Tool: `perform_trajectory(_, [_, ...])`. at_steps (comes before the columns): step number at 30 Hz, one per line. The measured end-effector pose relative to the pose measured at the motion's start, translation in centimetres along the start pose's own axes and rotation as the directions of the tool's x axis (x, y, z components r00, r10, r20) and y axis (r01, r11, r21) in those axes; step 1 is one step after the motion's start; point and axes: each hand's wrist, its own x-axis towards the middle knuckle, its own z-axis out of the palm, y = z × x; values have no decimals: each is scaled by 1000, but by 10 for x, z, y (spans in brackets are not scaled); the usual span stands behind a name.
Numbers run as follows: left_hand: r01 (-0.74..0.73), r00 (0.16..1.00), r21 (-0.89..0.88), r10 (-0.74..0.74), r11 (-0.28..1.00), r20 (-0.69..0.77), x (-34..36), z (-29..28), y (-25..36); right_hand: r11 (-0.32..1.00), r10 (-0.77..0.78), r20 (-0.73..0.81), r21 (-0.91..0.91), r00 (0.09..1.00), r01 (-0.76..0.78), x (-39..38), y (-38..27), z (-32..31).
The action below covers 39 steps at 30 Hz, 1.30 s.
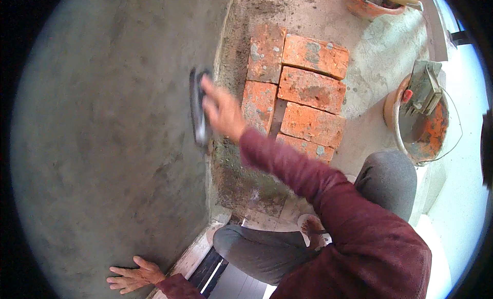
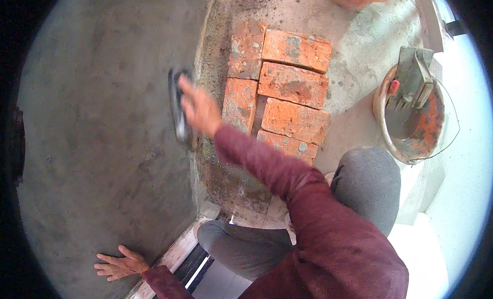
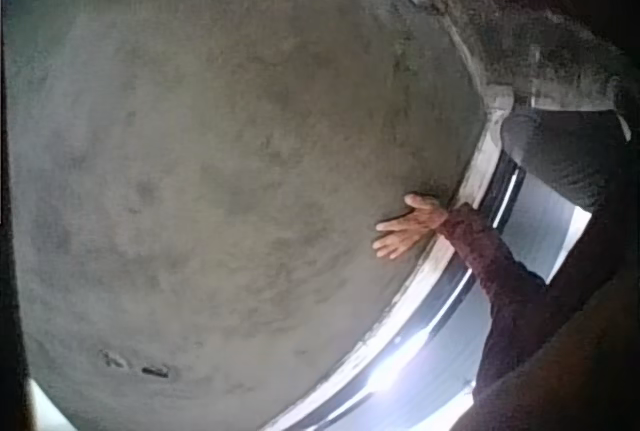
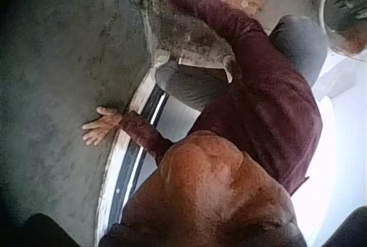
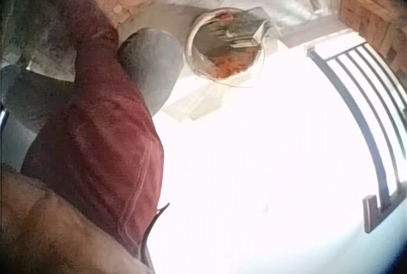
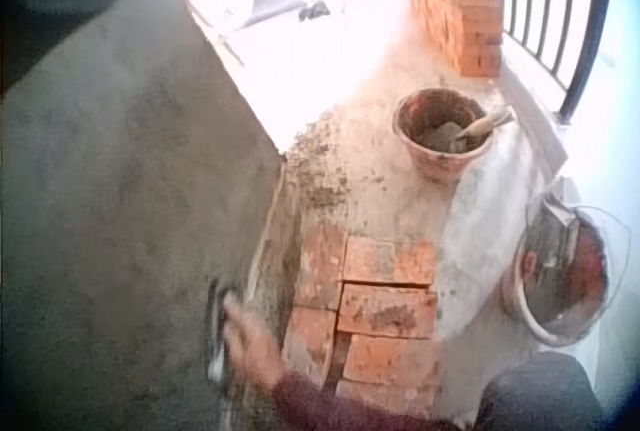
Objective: The person smooths wet plaster on the lower section of a wall using a float, repeatedly dipping the tool into a bucket of water to facilitate the smoothing process.
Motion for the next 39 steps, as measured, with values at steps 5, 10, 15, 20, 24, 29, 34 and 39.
perform_trajectory(5, [12,1000,-19,-13,1000,-14,10,-7,16,993,-113,-127,28,985,117,70,25,-17])
perform_trajectory(10, [-22,999,4,23,1000,-23,6,-9,8,997,-15,178,-67,984,27,-13,-35,7])
perform_trajectory(15, [12,1000,-25,-12,1000,-23,9,-6,17,999,-37,-227,-5,973,37,149,26,-48])
perform_trajectory(20, [17,1000,11,-17,1000,-6,6,-9,10,999,-46,12,-15,999,46,36,6,-3])
perform_trajectory(24, [63,990,-34,-58,997,130,5,-17,10,986,-147,-145,-98,979,133,118,31,-27])
perform_trajectory(29, [99,973,-58,-84,993,214,7,-18,13,992,35,-282,-108,959,-67,226,42,-69])
perform_trajectory(34, [60,972,-12,-56,998,227,-1,-25,-6,999,35,30,-26,999,-34,49,-5,0])
perform_trajectory(39, [67,981,-80,-51,995,186,-2,-14,11,985,-109,-251,-157,962,71,234,30,-77])
